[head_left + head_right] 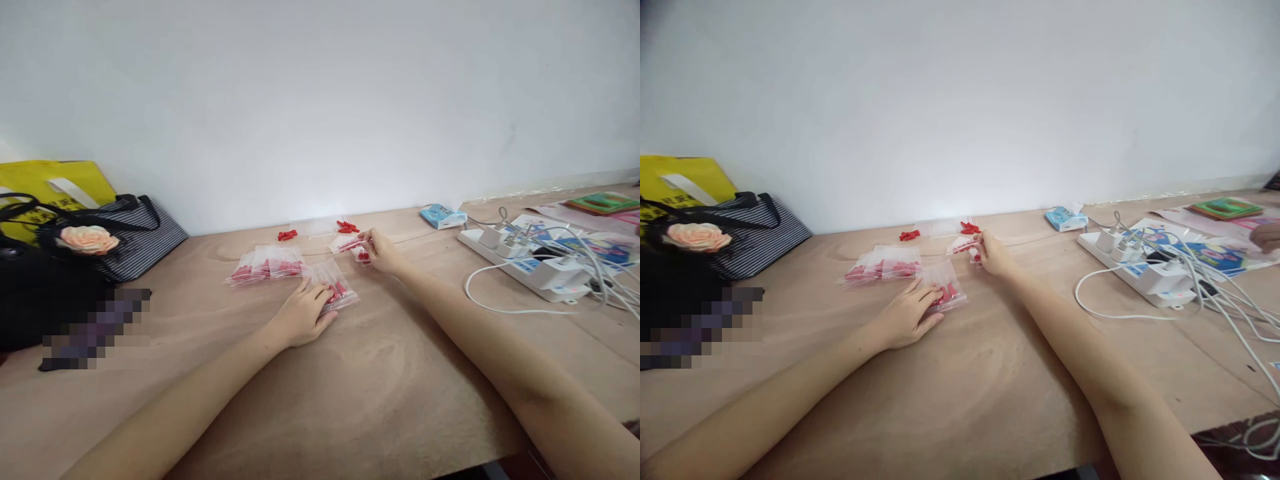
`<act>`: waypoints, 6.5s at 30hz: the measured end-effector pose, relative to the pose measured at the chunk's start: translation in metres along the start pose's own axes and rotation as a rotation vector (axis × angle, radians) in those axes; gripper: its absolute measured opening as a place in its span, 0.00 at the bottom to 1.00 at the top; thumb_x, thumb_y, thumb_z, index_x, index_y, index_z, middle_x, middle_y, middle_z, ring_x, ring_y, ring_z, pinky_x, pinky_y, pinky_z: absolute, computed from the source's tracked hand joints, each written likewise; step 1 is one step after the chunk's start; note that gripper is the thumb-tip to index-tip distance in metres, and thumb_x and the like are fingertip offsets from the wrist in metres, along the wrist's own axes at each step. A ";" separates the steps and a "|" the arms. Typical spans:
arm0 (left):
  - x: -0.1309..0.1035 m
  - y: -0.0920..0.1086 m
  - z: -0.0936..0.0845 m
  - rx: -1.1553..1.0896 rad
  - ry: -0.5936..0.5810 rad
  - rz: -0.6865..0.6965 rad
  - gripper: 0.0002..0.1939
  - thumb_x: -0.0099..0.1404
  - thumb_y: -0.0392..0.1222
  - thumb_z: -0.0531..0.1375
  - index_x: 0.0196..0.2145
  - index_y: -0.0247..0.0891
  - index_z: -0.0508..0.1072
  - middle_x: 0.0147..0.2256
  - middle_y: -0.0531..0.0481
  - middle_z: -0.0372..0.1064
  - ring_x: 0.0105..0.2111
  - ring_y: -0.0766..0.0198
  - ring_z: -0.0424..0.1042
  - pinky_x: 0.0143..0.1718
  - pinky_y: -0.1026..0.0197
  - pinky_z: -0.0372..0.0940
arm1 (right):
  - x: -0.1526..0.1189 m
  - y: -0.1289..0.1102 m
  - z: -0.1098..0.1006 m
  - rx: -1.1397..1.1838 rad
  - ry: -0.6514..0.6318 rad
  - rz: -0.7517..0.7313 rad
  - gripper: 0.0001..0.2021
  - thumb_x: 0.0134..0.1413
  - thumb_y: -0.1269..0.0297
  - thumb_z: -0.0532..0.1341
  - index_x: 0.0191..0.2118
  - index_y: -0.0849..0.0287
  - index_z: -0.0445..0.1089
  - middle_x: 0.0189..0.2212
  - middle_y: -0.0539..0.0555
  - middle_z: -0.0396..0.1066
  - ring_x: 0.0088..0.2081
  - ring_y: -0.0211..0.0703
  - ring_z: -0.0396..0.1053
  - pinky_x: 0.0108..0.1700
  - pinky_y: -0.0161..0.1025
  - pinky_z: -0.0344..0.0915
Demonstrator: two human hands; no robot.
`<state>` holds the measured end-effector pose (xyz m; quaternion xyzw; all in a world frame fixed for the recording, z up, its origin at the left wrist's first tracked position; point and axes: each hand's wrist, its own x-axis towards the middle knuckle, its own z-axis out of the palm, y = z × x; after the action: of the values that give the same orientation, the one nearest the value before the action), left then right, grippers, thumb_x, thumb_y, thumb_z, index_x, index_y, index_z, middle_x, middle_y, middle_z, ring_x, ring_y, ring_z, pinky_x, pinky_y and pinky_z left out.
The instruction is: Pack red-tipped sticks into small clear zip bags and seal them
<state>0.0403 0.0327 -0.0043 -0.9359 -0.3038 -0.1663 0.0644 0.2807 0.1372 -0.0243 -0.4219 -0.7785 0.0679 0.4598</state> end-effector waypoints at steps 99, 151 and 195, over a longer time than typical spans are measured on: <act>-0.040 -0.012 -0.015 0.333 0.420 0.383 0.05 0.61 0.29 0.53 0.32 0.33 0.67 0.29 0.47 0.70 0.29 0.64 0.68 0.33 0.59 0.66 | -0.077 -0.090 0.000 -0.178 -0.193 -0.476 0.10 0.54 0.68 0.52 0.25 0.59 0.67 0.19 0.49 0.63 0.26 0.35 0.58 0.37 0.39 0.48; -0.025 -0.086 0.011 0.410 0.350 -0.279 0.17 0.54 0.30 0.54 0.42 0.36 0.71 0.42 0.43 0.68 0.44 0.51 0.64 0.46 0.50 0.59 | -0.058 -0.070 -0.008 0.625 0.064 0.128 0.12 0.56 0.53 0.51 0.31 0.55 0.50 0.38 0.54 0.64 0.38 0.40 0.69 0.41 0.45 0.66; -0.039 -0.007 -0.003 -0.223 0.305 0.055 0.13 0.58 0.40 0.59 0.42 0.36 0.70 0.39 0.44 0.71 0.40 0.60 0.70 0.41 0.56 0.67 | -0.069 -0.096 0.003 -0.412 -0.111 -0.773 0.12 0.56 0.72 0.51 0.23 0.60 0.65 0.18 0.47 0.62 0.24 0.33 0.54 0.38 0.37 0.50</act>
<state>0.0062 0.0163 -0.0148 -0.9091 -0.2446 -0.3371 0.0104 0.2371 0.0275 -0.0238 -0.1782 -0.8999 -0.2431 0.3151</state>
